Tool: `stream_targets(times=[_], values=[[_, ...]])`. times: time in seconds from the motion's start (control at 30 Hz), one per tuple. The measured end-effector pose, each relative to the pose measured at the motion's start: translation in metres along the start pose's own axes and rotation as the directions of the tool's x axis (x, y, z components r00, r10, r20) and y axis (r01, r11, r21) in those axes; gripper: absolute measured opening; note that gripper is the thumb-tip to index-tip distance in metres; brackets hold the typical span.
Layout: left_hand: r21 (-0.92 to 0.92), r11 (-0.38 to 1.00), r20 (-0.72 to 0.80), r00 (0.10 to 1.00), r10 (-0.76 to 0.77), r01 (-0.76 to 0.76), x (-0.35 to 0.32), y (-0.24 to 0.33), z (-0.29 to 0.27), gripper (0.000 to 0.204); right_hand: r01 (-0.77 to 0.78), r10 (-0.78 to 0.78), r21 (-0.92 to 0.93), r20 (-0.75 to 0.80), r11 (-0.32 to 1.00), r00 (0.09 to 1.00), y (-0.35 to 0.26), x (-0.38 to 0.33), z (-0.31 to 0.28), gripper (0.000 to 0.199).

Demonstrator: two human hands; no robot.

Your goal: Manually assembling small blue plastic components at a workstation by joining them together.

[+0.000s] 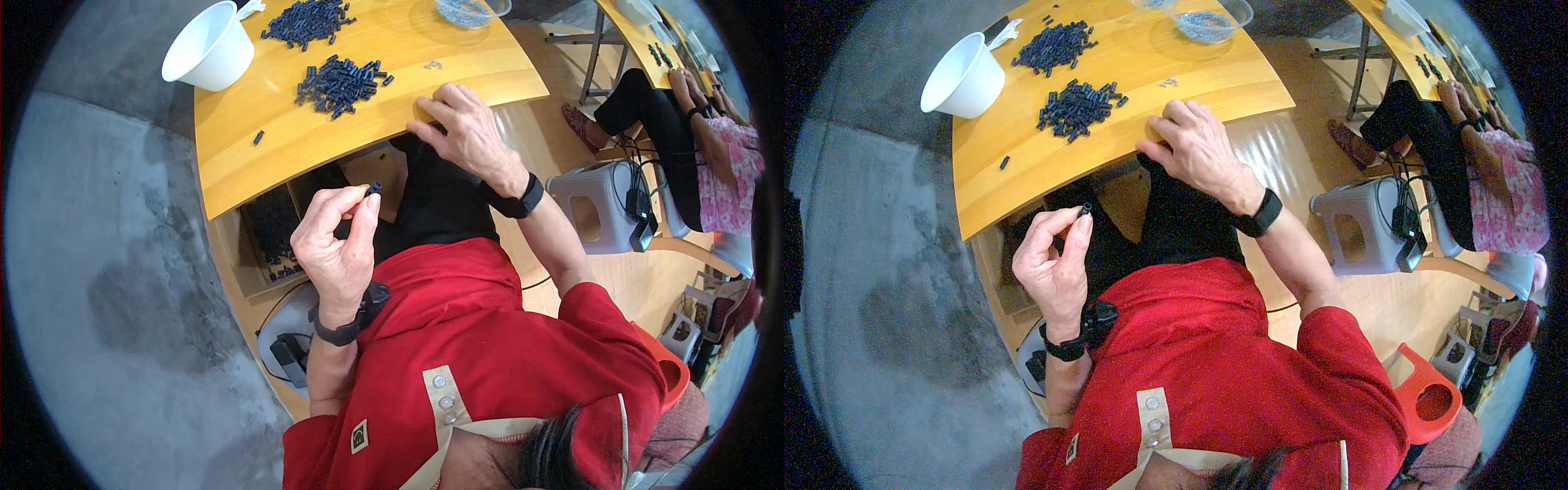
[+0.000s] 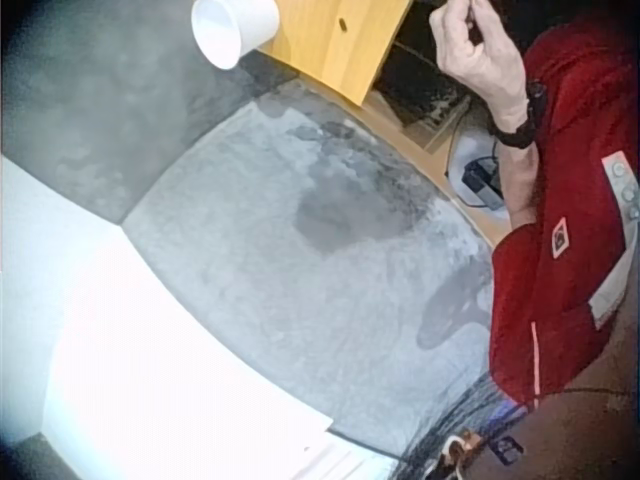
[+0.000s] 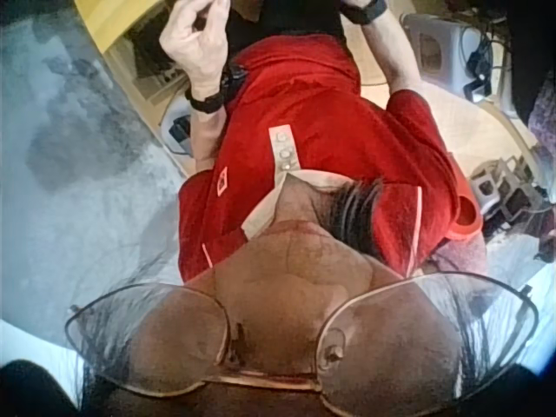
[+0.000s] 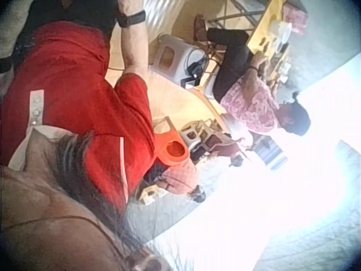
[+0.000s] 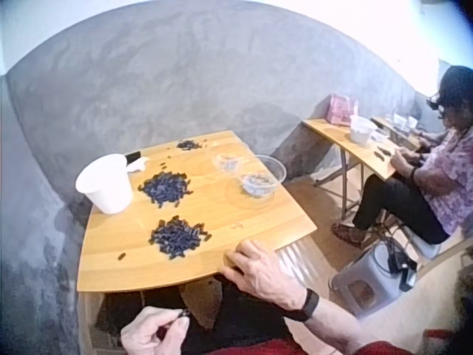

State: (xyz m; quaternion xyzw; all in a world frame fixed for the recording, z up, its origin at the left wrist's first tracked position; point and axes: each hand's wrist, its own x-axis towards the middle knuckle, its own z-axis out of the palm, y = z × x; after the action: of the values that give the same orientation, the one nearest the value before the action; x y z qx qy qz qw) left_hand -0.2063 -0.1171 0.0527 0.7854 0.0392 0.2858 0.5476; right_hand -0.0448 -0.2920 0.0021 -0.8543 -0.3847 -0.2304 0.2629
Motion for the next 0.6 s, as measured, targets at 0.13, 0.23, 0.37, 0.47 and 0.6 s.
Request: stream_targets(times=[0.13,0.23,0.37,0.47,0.6], values=[[-0.004,1.000,0.012,1.000,-0.002,0.002,0.000,0.000,0.000,0.010,0.103,-0.103,0.012,0.002,0.995,0.995,-0.001,-0.011,-0.002,0.025],[-0.024,1.000,0.012,1.000,0.001,-0.001,0.000,0.000,0.001,0.010,0.161,-0.161,0.001,-0.009,0.987,0.987,0.004,-0.014,0.002,0.022],[-0.059,0.998,0.004,1.000,0.008,-0.007,0.000,-0.001,0.001,0.011,0.137,-0.132,0.023,-0.146,0.990,0.980,-0.001,-0.017,0.008,0.015],[-0.083,0.997,0.001,1.000,0.007,-0.007,-0.001,-0.001,0.001,0.012,0.008,0.014,0.110,-0.194,0.994,0.981,-0.012,-0.019,0.007,0.005],[-0.065,0.992,-0.010,0.994,0.106,-0.106,-0.002,-0.001,0.000,0.015,-0.417,0.481,0.908,0.347,0.042,0.805,-0.056,-0.013,-0.023,0.015]])
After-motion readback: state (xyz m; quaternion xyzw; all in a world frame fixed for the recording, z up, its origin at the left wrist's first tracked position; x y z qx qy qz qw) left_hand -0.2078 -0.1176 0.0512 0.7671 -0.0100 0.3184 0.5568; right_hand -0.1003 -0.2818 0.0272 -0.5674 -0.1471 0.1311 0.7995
